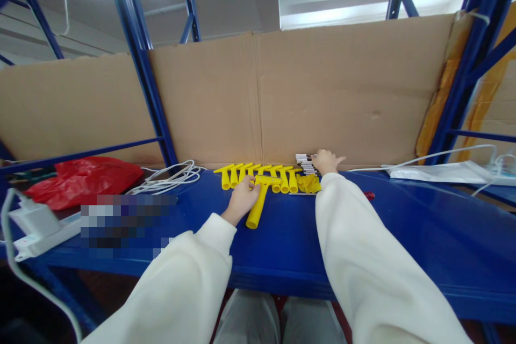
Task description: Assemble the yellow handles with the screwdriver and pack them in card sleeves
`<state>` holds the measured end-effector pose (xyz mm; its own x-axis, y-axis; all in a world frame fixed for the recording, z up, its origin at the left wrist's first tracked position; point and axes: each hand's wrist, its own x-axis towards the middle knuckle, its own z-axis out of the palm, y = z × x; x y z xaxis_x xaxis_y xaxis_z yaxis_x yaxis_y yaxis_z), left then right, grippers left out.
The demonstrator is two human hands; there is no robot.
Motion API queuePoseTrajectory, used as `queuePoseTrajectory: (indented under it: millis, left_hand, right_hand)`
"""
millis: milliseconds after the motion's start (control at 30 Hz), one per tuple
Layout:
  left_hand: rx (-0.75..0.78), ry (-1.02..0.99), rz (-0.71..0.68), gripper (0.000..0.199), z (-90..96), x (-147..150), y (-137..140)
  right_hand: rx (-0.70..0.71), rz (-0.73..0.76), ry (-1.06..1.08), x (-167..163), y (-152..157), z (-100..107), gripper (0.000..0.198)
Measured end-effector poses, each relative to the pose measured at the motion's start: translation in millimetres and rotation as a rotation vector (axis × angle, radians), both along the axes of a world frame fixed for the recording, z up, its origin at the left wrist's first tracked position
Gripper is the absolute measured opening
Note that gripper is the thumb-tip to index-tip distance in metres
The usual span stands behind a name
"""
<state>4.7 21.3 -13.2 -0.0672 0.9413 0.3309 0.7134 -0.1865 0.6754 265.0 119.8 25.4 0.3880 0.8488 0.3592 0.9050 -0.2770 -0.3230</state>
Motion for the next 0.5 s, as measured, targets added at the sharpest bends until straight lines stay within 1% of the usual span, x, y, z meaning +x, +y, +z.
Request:
queuePoseTrajectory:
  millis: [100,200,300,367,433,500]
  left_hand:
    - [0.004,0.002,-0.001,0.027,-0.6,-1,1]
    - [0.006,0.01,-0.01,0.027,-0.5,-2,1]
    - [0.002,0.03,-0.014,0.028,-0.2,-3,2]
    - [-0.006,0.045,-0.014,0.029,-0.6,-3,2]
    - [-0.023,0.048,-0.018,0.03,-1.5,-4,4]
    - [-0.047,0.034,-0.039,0.031,-2.2,-5,6]
  right_hand:
    - [0.068,-0.04,0.089,-2,-1,-4,0.041]
    - [0.205,-0.039,0.232,-2,-4,-3,0.039]
    - [0.396,0.016,0.324,-2,-11,2,0.044]
    - [0.497,0.057,0.359,-4,-17,3,0.048]
    - [0.561,0.082,0.397,-5,-22,0,0.051]
    - [0.596,0.106,0.435,-4,-27,-8,0.054]
